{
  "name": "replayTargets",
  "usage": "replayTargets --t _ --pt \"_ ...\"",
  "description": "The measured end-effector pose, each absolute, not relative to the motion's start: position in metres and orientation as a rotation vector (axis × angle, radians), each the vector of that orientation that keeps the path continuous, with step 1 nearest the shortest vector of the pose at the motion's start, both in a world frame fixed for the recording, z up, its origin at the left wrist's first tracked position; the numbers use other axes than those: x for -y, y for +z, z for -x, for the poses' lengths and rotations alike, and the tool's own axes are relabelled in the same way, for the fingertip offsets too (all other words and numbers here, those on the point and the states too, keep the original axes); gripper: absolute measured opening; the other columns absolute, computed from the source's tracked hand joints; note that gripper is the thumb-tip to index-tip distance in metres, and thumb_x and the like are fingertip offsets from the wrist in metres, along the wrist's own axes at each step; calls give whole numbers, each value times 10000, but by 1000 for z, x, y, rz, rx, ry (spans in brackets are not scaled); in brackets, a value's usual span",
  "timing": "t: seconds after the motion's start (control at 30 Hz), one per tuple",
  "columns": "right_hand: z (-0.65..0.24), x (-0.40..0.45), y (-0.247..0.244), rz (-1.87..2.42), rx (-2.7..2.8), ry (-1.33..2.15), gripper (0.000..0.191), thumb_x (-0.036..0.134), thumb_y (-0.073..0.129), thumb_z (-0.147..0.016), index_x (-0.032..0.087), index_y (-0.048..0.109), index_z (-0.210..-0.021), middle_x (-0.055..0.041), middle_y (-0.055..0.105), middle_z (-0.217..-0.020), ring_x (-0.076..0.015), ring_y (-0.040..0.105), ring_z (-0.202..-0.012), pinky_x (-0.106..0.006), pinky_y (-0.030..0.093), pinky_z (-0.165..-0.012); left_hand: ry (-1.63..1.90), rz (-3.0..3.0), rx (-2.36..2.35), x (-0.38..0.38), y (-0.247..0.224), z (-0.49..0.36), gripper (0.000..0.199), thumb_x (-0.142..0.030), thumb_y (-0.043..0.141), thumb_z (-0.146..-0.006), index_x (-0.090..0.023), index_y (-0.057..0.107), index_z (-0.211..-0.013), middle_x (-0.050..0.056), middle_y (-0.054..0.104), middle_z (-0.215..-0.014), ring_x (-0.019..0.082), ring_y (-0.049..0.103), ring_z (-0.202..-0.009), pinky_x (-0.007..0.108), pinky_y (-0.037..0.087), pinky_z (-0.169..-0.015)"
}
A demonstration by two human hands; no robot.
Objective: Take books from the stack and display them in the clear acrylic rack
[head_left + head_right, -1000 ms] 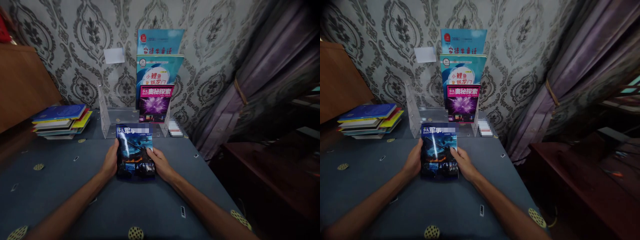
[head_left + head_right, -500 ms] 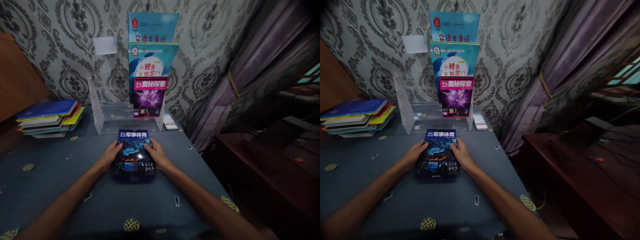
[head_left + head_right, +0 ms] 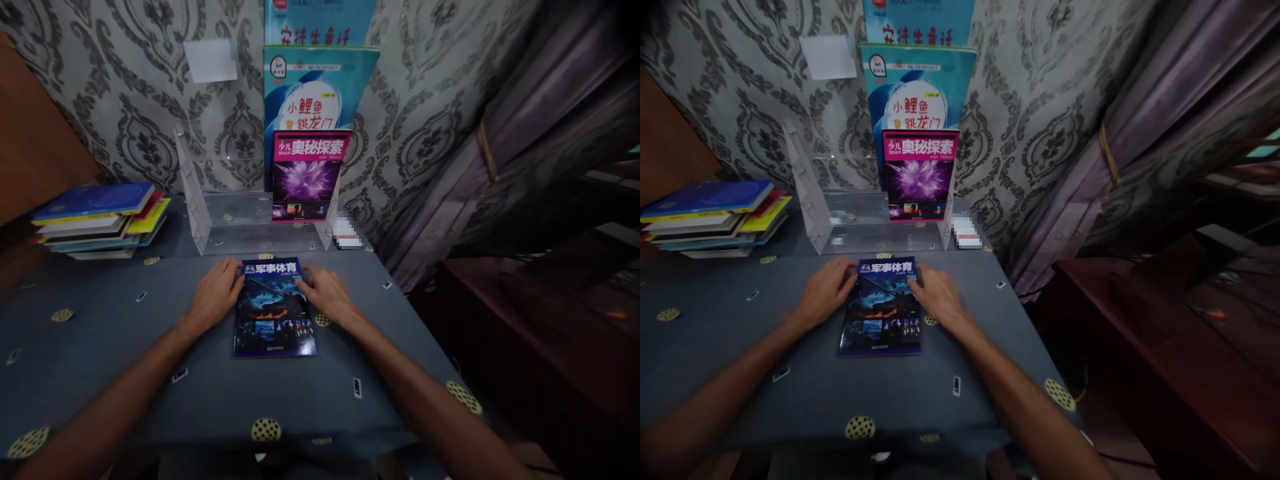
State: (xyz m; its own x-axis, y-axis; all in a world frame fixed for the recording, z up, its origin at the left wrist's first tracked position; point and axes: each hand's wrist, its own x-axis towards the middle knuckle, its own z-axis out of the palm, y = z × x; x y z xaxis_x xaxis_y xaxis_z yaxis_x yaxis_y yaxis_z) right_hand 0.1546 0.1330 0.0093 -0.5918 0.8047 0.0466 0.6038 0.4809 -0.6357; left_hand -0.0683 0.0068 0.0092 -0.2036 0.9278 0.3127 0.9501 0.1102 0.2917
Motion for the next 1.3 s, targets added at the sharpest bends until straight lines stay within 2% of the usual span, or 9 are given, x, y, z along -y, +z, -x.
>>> replayTargets --t 0.1,0.2,0.3,0.4,0.53,0.7,0.93,1.13,1.3 --pt "-153 -129 15 1188 2427 569 270 321 549 -939 202 687 -1138 -96 736 -850 -297 700 -853 -393 517 -761 -738 2088 2112 -10 -6 71 334 -304 401 -974 -157 538 -1241 132 633 -1241 279 575 -1171 453 477 -996" --pt "-139 -119 10 790 2528 555 301 270 478 -972 194 650 -1207 -112 719 -1131 -276 663 -1066 -435 518 -935 -778 2142 2070 -13 -21 76 366 -286 395 -980 -176 501 -1313 118 598 -1345 268 508 -1303 474 432 -1082" --pt "-119 -108 -1 396 2657 577 378 234 460 -985 164 559 -1343 -126 597 -1387 -236 532 -1308 -439 423 -1115 -801 2147 2059 -15 -29 80 390 -283 392 -979 -161 489 -1337 130 602 -1346 267 505 -1310 483 418 -1101" --pt "-107 -106 -8 335 2755 549 437 260 467 -995 137 500 -1413 -153 496 -1491 -233 414 -1422 -449 306 -1204 -807 2140 2085 -15 -29 81 424 -311 397 -974 -157 476 -1361 139 611 -1325 285 517 -1281 501 427 -1081" --pt "-113 -120 -13 545 2758 500 474 336 462 -1004 161 474 -1445 -153 451 -1526 -252 350 -1462 -493 268 -1213 -793 2147 2142 -14 -25 80 449 -349 384 -982 -147 468 -1374 148 605 -1324 296 507 -1274 506 415 -1080" --pt "-130 -140 -15 736 2669 529 436 290 438 -1004 169 517 -1415 -155 452 -1522 -264 374 -1449 -540 261 -1200 -785 2154 2176 -13 -20 77 438 -348 381 -987 -162 461 -1375 141 603 -1319 292 500 -1274 503 406 -1081" --pt "-132 -142 -12 793 2656 528 408 274 430 -1004 143 556 -1370 -155 513 -1477 -261 424 -1417 -533 264 -1193 -853 2169 2257 -14 -15 81 424 -315 370 -971 -128 476 -1337 153 606 -1329 285 532 -1242 481 425 -1067" --pt "-133 -137 -15 773 2670 454 427 277 425 -999 171 522 -1401 -140 464 -1519 -268 371 -1449 -568 234 -1194 -929 2184 2299 -14 -12 84 405 -301 387 -961 -173 464 -1338 116 601 -1360 267 519 -1269 474 404 -1096" --pt "-146 -115 -13 780 2697 399 475 359 440 -999 157 499 -1425 -169 429 -1537 -305 335 -1464 -593 232 -1191 -874 2195 2304 -14 -12 84 410 -294 402 -955 -159 463 -1338 127 596 -1362 278 510 -1273 484 410 -1090"
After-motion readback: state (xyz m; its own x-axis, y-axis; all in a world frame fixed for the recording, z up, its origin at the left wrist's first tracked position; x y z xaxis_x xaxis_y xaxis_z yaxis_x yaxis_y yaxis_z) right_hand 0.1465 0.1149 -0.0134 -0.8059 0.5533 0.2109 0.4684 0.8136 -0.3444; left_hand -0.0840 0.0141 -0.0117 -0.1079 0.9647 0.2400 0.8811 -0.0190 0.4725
